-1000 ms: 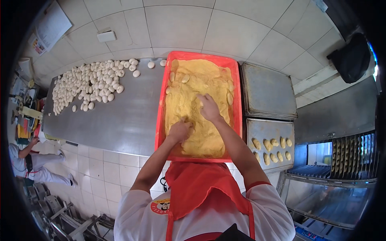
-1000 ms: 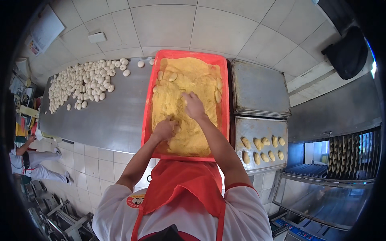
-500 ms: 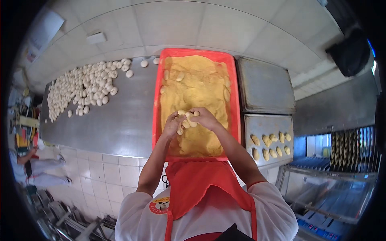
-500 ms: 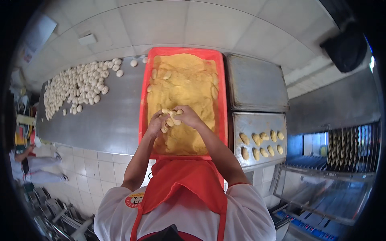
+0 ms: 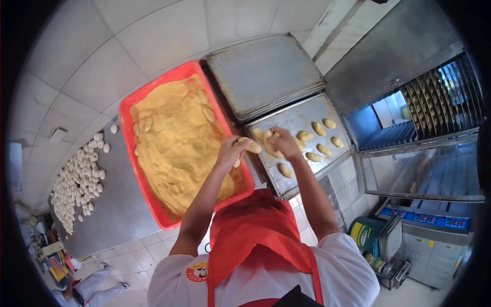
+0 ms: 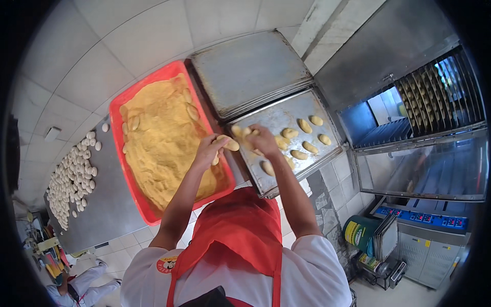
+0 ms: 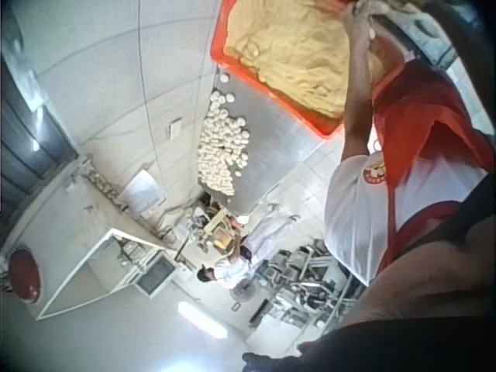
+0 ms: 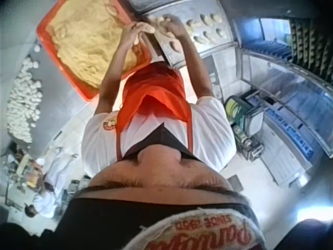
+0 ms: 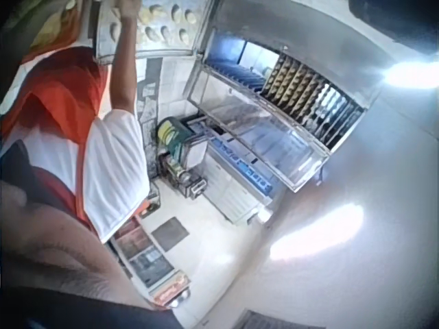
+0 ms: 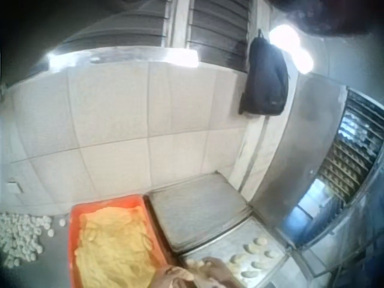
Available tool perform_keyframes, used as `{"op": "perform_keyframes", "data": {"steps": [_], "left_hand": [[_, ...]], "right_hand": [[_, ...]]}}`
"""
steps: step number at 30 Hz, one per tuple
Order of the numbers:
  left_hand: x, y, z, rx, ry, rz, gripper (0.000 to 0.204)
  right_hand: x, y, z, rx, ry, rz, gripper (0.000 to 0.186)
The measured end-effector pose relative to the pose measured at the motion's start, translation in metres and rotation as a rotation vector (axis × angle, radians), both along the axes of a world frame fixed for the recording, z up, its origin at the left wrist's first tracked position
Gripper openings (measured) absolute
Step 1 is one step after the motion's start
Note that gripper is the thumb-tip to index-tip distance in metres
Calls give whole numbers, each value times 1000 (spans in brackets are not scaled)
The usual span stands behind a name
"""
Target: The person coats pieces of dough in cornmeal from a large red bin and arranges them on a baking tray, then slides the tray into a rack inside a proofer or oven.
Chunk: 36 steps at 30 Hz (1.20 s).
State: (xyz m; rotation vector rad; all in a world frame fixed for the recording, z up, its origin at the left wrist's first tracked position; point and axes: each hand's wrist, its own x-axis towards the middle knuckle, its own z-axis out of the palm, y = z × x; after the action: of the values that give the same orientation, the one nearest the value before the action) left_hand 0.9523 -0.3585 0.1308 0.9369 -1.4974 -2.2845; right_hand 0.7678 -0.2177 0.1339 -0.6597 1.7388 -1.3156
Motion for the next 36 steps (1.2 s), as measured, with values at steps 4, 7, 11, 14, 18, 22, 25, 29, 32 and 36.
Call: {"op": "perform_keyframes", "data": {"steps": [4,7,11,14,18,22,25,29,32,36], "left_hand": [[-82,11,-11,-264,-230,-81,24],[-112,20,-40,-1167,-720,-156,30],[-172,46,0,-1181,-629,-127,35],[-181,42,-45,-1238,-704,-415,33],[-215,42,-35,-1165,-805,-415,43],[-271,59,-5,-330,-474,-117,57],[-312,79,-3,-376,-365,12,55],[-337,86,-12,-847,-363,-100,43],[-302,85,-48,-1252,-525,-293,28],[-284,80,-60,-1316,-536,-355,22]], "right_hand": [[-84,3,-3,168,818,-25,25],[-123,2,-49,3,891,478,26],[-172,10,-38,14,623,502,28],[-201,4,-43,3,634,396,27],[-255,17,-64,29,829,304,29],[-274,40,-32,-94,481,148,33],[-285,46,-16,-211,-330,38,30],[-331,56,-63,-105,102,-89,29],[-329,64,-75,-44,575,24,29],[-328,68,-83,-87,683,11,30]]}}
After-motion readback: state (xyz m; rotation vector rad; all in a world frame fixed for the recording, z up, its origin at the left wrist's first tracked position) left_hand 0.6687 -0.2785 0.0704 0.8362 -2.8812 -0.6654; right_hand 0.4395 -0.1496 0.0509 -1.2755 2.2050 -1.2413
